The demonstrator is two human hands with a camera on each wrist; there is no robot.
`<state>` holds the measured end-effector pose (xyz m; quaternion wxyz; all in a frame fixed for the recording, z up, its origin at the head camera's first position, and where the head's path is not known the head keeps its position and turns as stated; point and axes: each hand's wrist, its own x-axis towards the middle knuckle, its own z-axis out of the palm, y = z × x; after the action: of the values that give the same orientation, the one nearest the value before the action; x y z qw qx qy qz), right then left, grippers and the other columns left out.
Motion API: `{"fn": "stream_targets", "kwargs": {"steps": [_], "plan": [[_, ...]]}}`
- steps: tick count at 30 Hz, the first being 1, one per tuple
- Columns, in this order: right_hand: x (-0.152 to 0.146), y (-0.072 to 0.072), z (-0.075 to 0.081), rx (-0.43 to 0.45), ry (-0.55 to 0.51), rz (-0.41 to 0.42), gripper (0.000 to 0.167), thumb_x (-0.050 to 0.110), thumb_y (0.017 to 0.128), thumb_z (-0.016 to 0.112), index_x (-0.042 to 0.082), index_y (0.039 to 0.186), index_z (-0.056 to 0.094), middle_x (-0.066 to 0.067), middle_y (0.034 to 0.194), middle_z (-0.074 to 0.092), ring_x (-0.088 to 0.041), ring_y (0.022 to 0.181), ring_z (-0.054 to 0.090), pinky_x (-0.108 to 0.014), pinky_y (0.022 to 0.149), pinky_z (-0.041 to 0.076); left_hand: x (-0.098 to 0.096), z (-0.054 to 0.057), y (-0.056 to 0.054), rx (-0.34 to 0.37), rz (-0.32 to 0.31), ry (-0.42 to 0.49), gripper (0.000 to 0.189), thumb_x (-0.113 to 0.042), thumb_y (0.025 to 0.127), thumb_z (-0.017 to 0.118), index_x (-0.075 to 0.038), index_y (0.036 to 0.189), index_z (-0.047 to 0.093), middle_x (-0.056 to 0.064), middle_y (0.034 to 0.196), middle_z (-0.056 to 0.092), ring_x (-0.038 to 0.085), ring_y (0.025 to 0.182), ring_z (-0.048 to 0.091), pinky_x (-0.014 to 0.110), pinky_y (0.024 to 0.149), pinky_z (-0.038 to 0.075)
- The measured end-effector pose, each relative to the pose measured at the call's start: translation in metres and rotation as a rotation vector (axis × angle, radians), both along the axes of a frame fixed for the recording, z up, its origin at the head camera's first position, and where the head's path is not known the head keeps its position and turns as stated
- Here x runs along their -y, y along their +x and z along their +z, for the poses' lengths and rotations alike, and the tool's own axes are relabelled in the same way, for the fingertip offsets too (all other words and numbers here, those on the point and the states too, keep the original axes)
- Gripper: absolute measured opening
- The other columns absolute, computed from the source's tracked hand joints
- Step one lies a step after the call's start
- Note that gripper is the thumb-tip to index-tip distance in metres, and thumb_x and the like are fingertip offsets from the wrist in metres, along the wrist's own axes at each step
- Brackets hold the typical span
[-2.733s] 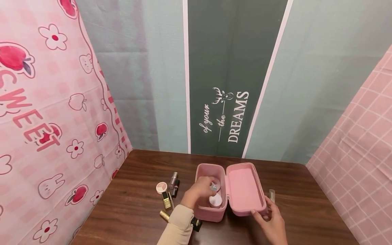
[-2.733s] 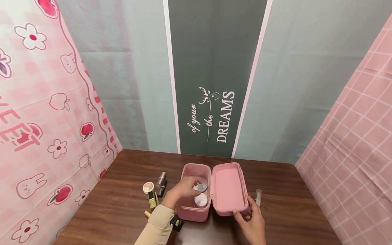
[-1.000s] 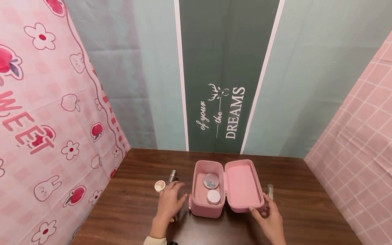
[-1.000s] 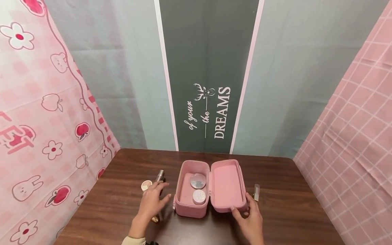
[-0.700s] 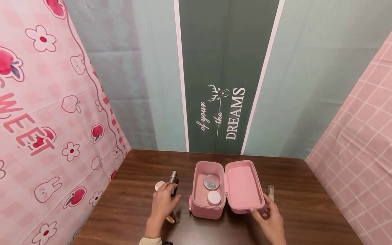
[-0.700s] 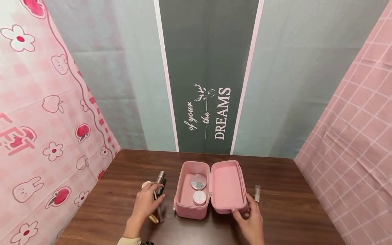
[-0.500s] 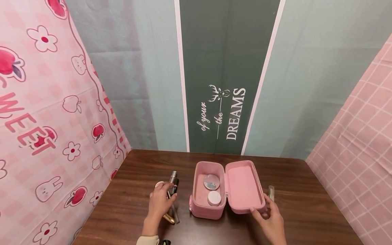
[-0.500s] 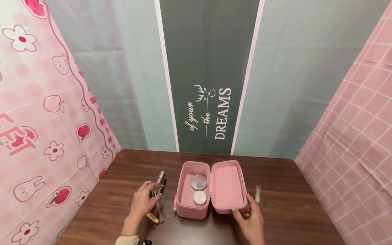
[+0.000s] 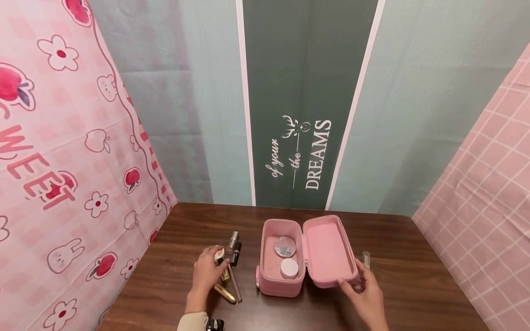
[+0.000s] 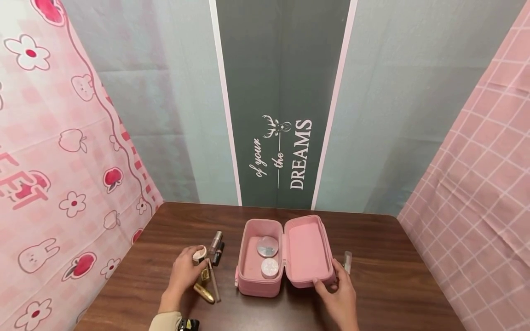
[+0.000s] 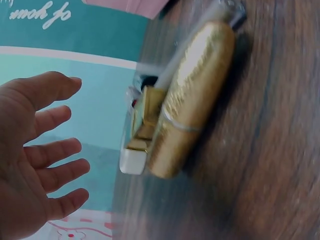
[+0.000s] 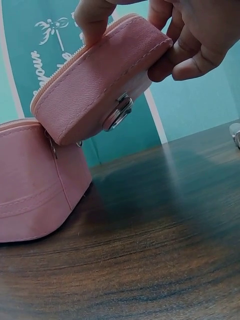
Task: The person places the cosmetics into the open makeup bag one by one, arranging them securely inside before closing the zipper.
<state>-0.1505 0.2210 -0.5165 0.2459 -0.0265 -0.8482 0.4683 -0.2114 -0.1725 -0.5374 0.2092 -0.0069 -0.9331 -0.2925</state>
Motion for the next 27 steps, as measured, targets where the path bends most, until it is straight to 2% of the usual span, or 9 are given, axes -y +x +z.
{"fn": "stream_targets", "kwargs": {"steps": [6,11,14,20,27], "plan": [[0.000,-0.002,0.001,0.002,0.006,-0.004,0.066,0.007,0.071,0.079,-0.005,0.128,0.048,-0.022,0.108,0.058,-0.005,0.073,0.055,-0.014,0.063,0.045,0.011,-0.012,-0.009,0.010,0.013,0.097,0.040,-0.016,0.073,0.076,-0.001,0.108,0.064,0.019,0.109,0.060,0.037,0.097,0.058,0.052,0.078,0.044],[0.000,-0.004,0.001,0.001,-0.001,-0.005,0.066,0.006,0.070,0.079,-0.004,0.128,0.048,-0.021,0.105,0.059,-0.007,0.073,0.056,-0.016,0.063,0.046,0.018,-0.020,-0.017,-0.010,0.025,0.195,0.043,-0.011,0.072,0.075,0.001,0.111,0.062,0.023,0.107,0.059,0.040,0.096,0.057,0.051,0.078,0.044],[0.001,-0.003,0.001,0.002,-0.009,0.001,0.066,0.006,0.071,0.079,-0.004,0.128,0.048,-0.020,0.104,0.059,-0.008,0.073,0.056,-0.017,0.063,0.047,0.024,-0.023,-0.021,-0.008,0.039,0.216,0.042,-0.009,0.073,0.073,0.002,0.112,0.062,0.025,0.108,0.058,0.042,0.097,0.055,0.053,0.079,0.042],[0.001,-0.001,0.000,0.012,-0.025,0.005,0.065,0.006,0.071,0.078,-0.004,0.128,0.048,-0.021,0.105,0.059,-0.007,0.073,0.056,-0.018,0.063,0.047,0.031,-0.028,-0.024,0.046,0.045,0.247,0.040,-0.010,0.077,0.072,0.003,0.114,0.060,0.024,0.107,0.058,0.041,0.098,0.054,0.053,0.081,0.040],[0.002,0.000,0.002,0.024,-0.025,0.003,0.065,0.007,0.072,0.078,-0.004,0.128,0.048,-0.021,0.103,0.059,-0.008,0.073,0.056,-0.017,0.063,0.046,0.038,-0.038,-0.024,0.028,0.028,0.309,0.041,-0.002,0.073,0.072,0.005,0.112,0.060,0.022,0.104,0.062,0.036,0.094,0.058,0.047,0.083,0.043]]}}
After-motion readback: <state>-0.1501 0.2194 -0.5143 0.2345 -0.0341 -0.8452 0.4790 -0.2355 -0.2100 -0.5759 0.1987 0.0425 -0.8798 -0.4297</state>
